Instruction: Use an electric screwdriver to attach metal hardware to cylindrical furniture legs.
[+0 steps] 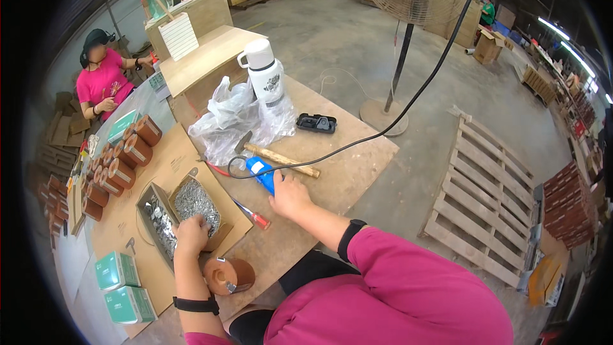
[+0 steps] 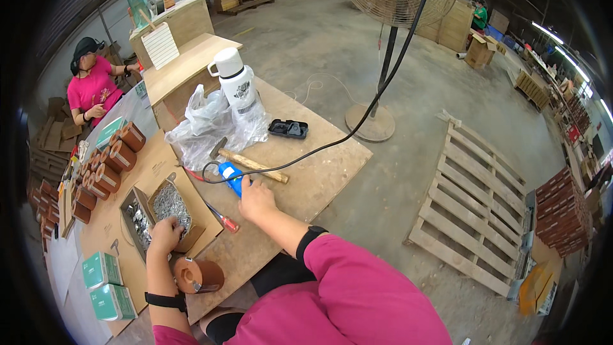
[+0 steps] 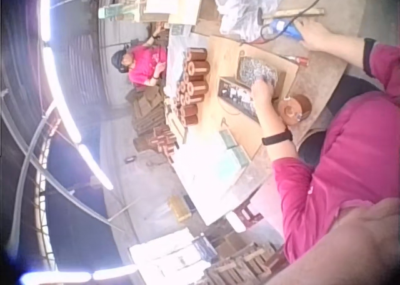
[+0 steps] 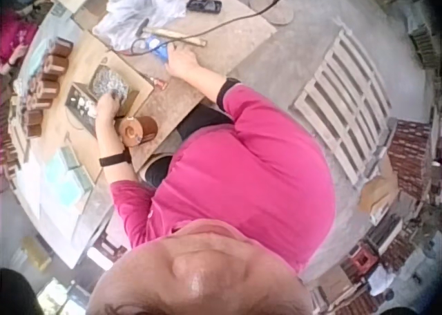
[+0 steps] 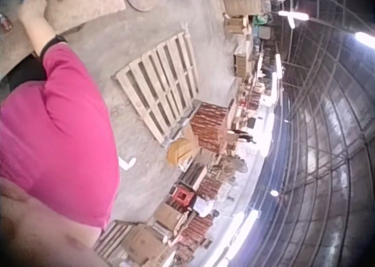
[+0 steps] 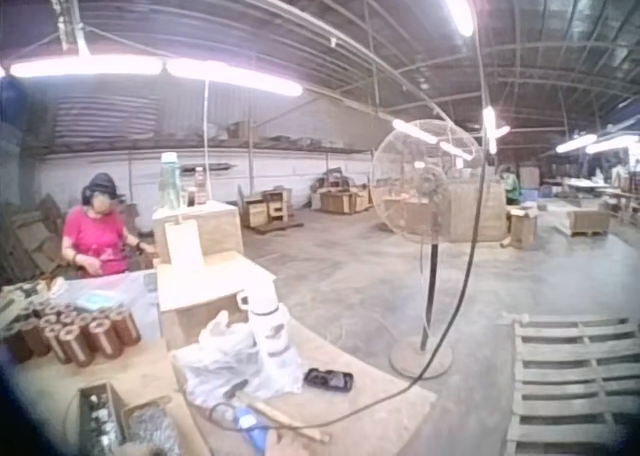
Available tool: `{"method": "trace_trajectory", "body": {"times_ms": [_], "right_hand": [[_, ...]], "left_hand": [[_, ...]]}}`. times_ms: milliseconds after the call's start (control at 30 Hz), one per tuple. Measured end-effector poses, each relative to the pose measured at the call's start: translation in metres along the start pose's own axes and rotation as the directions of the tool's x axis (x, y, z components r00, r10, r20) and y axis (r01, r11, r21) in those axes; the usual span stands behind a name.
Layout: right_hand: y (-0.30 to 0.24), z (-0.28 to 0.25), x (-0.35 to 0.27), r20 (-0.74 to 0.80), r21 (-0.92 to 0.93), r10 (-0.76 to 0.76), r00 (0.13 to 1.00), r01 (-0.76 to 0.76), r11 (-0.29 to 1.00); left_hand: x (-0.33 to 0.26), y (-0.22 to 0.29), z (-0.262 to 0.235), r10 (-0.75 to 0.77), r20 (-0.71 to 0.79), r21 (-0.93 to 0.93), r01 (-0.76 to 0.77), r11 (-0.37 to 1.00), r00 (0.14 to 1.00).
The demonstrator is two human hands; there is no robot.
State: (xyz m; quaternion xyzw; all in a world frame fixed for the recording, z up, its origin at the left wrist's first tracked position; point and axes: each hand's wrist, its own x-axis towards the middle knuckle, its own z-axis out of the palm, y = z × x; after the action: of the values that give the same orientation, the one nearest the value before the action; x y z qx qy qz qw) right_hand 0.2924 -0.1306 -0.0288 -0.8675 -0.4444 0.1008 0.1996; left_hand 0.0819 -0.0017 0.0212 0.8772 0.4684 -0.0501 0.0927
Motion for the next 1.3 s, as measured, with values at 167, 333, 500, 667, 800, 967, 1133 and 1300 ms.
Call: {"method": "trace_trajectory", "body": {"times_ms": [167,333,500,667,800,967,1133,1300], "right_hand": [[-0.002,0.003,0.003,0.003,0.005,-0.008,1.000,0.008,1.000],[0.004,0.013,0.009,0.074,0.078,-0.004,0.997,-0.002,0.997],[0.012,-0.018,-0.007,-0.063,0.502,-0.101,0.993,0.119,0.856],[-0.042,-0.086,-0.038,-0.054,0.924,-0.137,0.989,0.102,0.369],[-0.086,-0.126,-0.061,-0.298,0.928,-0.451,0.841,0.144,-0.344],[-0.112,-0.124,-0.090,-0.367,0.857,-0.495,0.787,0.078,-0.510],[-0.124,-0.109,-0.107,-0.437,0.860,-0.571,0.695,0.138,-0.491],[-0.124,-0.108,-0.110,-0.451,0.860,-0.596,0.665,0.145,-0.489]], "left_hand": [[-0.011,-0.007,-0.013,-0.014,-0.323,-0.267,-0.077,0.960,0.946],[-0.070,-0.009,-0.029,-0.155,-0.319,-0.813,-0.186,0.552,0.935],[-0.153,-0.006,-0.027,-0.136,-0.227,-0.973,-0.230,-0.005,0.964],[-0.204,-0.002,0.023,-0.188,-0.216,-0.883,-0.274,-0.381,0.958],[-0.205,0.016,0.034,-0.212,-0.165,-0.827,-0.252,-0.502,0.963],[-0.202,0.026,0.039,-0.153,-0.102,-0.743,-0.177,-0.646,0.983],[-0.205,0.029,0.047,-0.128,-0.101,-0.720,-0.162,-0.675,0.987],[-0.208,0.031,0.048,-0.145,-0.104,-0.711,-0.176,-0.681,0.984]]}}
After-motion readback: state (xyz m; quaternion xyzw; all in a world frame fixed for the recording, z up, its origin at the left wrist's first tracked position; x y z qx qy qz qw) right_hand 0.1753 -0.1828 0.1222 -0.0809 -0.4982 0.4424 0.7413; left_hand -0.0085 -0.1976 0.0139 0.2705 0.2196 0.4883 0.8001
